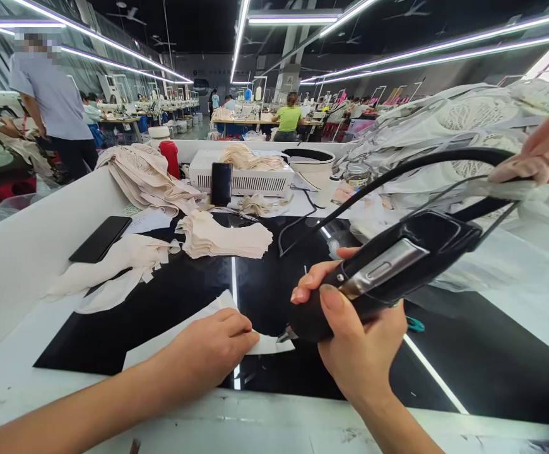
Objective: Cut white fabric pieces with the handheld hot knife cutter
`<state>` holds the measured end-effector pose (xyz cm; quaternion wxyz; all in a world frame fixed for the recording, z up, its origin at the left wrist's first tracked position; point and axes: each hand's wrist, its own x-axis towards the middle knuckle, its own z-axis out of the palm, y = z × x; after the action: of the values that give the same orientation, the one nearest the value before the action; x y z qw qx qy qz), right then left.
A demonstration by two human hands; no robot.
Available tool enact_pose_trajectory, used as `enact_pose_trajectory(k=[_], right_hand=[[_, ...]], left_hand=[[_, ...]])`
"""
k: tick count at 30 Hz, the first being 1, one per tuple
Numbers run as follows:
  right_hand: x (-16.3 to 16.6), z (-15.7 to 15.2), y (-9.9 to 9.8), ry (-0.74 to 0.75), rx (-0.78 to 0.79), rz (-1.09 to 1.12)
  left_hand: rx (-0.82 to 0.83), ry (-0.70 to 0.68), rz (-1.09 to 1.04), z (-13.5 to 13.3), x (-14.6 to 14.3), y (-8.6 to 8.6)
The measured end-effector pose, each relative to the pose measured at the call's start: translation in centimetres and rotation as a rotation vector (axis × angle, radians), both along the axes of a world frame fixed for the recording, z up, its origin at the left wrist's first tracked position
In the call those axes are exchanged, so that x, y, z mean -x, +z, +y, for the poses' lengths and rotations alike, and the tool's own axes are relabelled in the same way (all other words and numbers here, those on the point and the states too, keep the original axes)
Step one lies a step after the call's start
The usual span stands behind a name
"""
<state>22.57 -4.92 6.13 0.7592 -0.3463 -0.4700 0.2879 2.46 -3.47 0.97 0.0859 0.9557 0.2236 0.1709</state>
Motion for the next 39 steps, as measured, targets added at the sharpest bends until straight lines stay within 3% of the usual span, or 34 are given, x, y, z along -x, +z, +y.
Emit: enact_pose_trajectory(k=[16, 23, 39], right_hand=[[2.0, 0.8, 0.1, 0.047, 0.024, 0.037], [2.1, 1.2, 0.0, 0.058, 0.004, 0.055], [3.3, 2.3, 0.2, 0.076, 0.009, 0.026]], left_hand=[[-0.037, -0.03, -0.098, -0.2, 0.7, -0.9], [-0.024, 0.036, -0.077, -0.3, 0.7, -0.7], [-0.018, 0.046, -0.105, -0.2, 0.4, -0.9]])
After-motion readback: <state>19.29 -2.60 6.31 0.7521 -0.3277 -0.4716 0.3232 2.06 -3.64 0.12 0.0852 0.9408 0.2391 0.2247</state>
